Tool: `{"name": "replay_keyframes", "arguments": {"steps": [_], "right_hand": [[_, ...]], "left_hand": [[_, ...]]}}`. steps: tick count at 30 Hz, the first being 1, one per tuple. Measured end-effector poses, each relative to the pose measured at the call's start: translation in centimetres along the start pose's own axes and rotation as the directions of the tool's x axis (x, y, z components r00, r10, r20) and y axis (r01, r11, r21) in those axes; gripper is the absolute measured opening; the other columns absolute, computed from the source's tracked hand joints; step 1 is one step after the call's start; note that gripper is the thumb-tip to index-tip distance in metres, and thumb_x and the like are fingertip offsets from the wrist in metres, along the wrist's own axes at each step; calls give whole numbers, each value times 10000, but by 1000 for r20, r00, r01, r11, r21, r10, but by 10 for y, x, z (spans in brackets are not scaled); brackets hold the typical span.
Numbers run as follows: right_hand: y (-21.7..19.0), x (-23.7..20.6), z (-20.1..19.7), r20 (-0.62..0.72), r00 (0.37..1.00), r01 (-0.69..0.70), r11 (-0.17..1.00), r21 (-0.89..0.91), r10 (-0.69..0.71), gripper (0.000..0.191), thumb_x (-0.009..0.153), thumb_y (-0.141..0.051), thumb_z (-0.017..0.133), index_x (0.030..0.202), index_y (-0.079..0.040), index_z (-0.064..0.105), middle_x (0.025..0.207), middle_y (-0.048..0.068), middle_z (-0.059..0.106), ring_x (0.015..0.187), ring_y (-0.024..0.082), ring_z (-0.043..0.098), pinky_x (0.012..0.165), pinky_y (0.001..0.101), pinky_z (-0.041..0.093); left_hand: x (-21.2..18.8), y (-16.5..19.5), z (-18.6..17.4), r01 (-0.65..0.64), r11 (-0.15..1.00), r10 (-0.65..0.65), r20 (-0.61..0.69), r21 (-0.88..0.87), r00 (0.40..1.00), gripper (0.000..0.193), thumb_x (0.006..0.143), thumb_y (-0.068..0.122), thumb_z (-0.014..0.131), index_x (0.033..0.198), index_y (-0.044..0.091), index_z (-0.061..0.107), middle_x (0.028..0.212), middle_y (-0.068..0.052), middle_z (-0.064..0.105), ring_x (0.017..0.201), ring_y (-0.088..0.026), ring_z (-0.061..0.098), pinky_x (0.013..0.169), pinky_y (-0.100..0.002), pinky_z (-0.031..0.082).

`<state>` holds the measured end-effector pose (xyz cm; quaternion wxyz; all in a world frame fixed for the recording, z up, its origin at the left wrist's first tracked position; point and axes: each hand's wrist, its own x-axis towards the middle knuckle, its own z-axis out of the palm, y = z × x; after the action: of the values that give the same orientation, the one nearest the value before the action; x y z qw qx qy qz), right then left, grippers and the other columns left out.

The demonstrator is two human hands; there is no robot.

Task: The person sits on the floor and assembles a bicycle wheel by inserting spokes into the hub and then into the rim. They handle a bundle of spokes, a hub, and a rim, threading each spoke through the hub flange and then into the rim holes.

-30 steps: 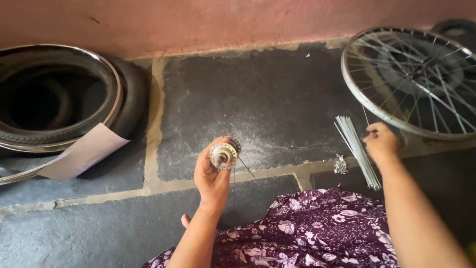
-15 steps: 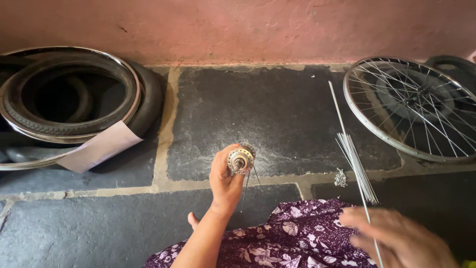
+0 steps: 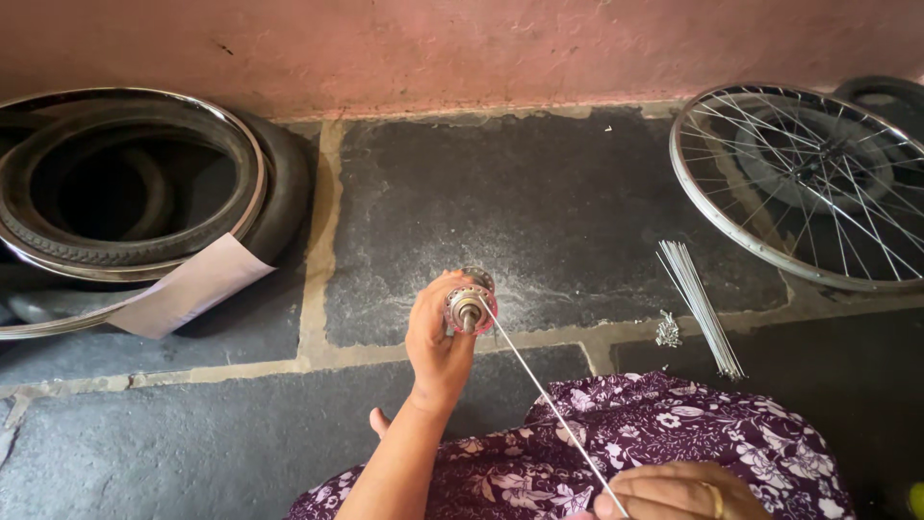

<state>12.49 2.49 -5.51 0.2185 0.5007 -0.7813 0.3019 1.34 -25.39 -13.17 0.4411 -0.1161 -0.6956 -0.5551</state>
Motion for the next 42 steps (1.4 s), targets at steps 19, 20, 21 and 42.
{"name": "replay_keyframes", "arguments": {"steps": [19, 20, 21, 42], "right_hand": [[-2, 2, 11, 22, 997, 74, 990, -116, -72, 278, 871, -254, 808, 1083, -149, 663, 1075, -59, 704, 1053, 84, 704, 921, 266, 552], [0, 2, 13, 21, 996, 88, 989, -117, -86, 283, 892, -283, 825, 1082, -149, 663, 1078, -55, 700, 1057, 91, 703, 918, 258, 553], [3, 2, 14, 19, 994, 106, 987, -118, -105, 294, 913, -312, 841, 1081, -149, 663, 1082, -51, 697, 1062, 97, 703, 915, 249, 553], [32, 77, 26, 123, 992, 62, 977, -206, -37, 362, 939, -145, 665, 1254, 32, 643, 1054, 150, 725, 961, 239, 703, 794, 369, 593]], "left_hand": [[-5, -2, -2, -9, 1000, 9, 18, 23, 1000, 410, 784, -128, 685, 1160, 31, 654, 1193, -111, 693, 1235, -307, 661, 1204, -521, 463], [-5, -2, -3, -11, 1000, 11, 20, 23, 1000, 405, 785, -127, 688, 1155, 33, 650, 1194, -110, 690, 1236, -304, 659, 1205, -520, 463], [-4, -3, -3, -13, 1000, 12, 20, 27, 1000, 421, 770, -134, 673, 1157, 29, 651, 1192, -113, 687, 1237, -308, 659, 1206, -524, 460], [-12, -5, 3, -125, 991, 121, 88, 49, 989, 394, 796, -35, 774, 1153, 45, 631, 1198, -112, 660, 1204, -325, 655, 1189, -543, 480]]}}
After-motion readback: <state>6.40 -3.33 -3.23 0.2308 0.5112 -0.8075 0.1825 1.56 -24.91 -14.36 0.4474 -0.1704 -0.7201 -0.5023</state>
